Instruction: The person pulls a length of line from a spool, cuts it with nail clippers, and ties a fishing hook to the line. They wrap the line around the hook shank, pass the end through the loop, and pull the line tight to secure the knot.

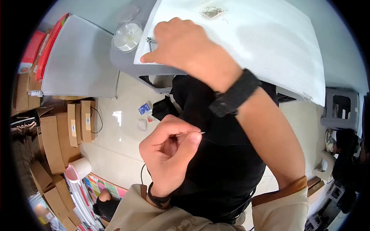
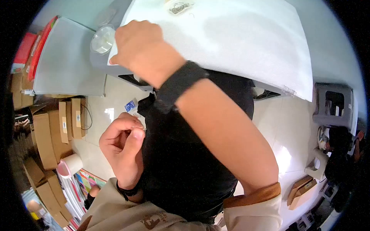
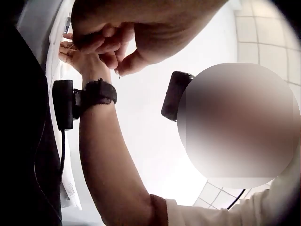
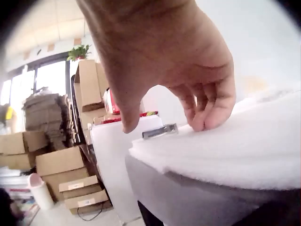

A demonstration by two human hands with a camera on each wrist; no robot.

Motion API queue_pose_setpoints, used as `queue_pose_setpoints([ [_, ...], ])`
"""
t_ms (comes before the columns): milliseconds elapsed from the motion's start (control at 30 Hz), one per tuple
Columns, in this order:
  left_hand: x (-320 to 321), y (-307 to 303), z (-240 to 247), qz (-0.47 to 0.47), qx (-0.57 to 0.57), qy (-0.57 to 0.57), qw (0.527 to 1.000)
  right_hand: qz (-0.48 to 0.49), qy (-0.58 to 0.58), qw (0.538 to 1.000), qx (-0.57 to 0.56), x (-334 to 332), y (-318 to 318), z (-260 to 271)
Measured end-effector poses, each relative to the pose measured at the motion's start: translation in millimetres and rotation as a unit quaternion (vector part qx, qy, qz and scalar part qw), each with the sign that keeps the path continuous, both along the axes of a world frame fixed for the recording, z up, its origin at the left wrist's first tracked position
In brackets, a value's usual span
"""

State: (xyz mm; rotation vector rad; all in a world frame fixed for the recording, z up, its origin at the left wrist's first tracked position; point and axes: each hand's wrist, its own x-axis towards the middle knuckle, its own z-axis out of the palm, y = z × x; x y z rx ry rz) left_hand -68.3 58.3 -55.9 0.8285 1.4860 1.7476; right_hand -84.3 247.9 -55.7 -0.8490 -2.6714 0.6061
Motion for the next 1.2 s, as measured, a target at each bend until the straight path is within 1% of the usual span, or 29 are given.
queue_pose_setpoints([
  [33,1,-2,0,0.005,0.000,0.006,1.000,0.006,-0.016,1.000,0.003,-3,-4,0],
  [67,0,-3,-1,0.007,0.005,0.013,1.000,0.005,0.011,0.999,0.041,-7,-6,-6],
  [167,-1,-7,-2,0.013,0.011,0.008,1.000,-0.012,0.033,0.999,0.025,-11,3,-16],
  [200,-1,-8,-2,0.011,0.011,-0.002,1.000,-0.004,0.058,0.998,0.033,-8,7,-20],
  [267,-1,-7,2,-0.003,0.004,-0.022,1.000,0.013,0.107,0.993,0.047,8,19,-30],
  [300,0,-6,4,-0.006,0.001,-0.035,0.999,0.041,0.127,0.990,0.050,25,20,-26],
  [333,1,-6,5,-0.014,0.005,-0.046,0.999,0.028,0.115,0.993,0.026,46,17,-15],
  [367,1,-6,7,-0.022,0.010,-0.058,0.998,-0.011,0.042,0.995,-0.089,69,9,2],
  [400,0,-5,8,-0.029,0.015,-0.066,0.997,0.002,0.151,0.987,-0.063,94,7,-10],
  [433,-1,-6,11,-0.041,-0.001,-0.051,0.998,-0.059,0.145,0.975,-0.155,118,-3,-3],
  [467,-1,-7,14,-0.053,-0.021,-0.035,0.998,-0.121,0.136,0.952,-0.248,143,-21,9],
  [500,-1,-8,15,-0.068,-0.040,-0.021,0.997,-0.150,0.183,0.925,-0.296,163,-43,18],
  [533,-2,-8,13,-0.087,-0.034,0.014,0.996,-0.193,0.247,0.884,-0.348,178,-67,24],
  [567,-2,-8,11,-0.099,-0.024,0.046,0.994,-0.202,0.293,0.867,-0.349,191,-88,21],
  [600,-2,-7,11,-0.116,-0.014,0.078,0.990,-0.199,0.320,0.866,-0.330,198,-106,16],
  [633,0,-7,10,-0.136,-0.003,0.108,0.985,-0.170,0.298,0.889,-0.304,203,-117,17],
  [700,8,-6,12,-0.143,0.024,0.111,0.983,-0.124,0.294,0.933,-0.166,203,-131,20],
  [733,12,-7,14,-0.144,0.037,0.112,0.982,-0.123,0.295,0.937,-0.142,206,-135,21],
  [900,17,-11,23,-0.165,0.045,0.202,0.964,-0.108,0.280,0.953,-0.036,208,-149,37],
  [933,18,-11,24,-0.170,0.055,0.219,0.959,-0.119,0.283,0.951,-0.039,207,-152,42],
  [1067,20,-12,29,-0.177,0.083,0.271,0.943,-0.054,0.234,0.967,0.084,219,-154,40],
  [1200,23,-14,32,-0.167,0.090,0.300,0.935,-0.057,0.262,0.962,0.051,221,-156,36],
])
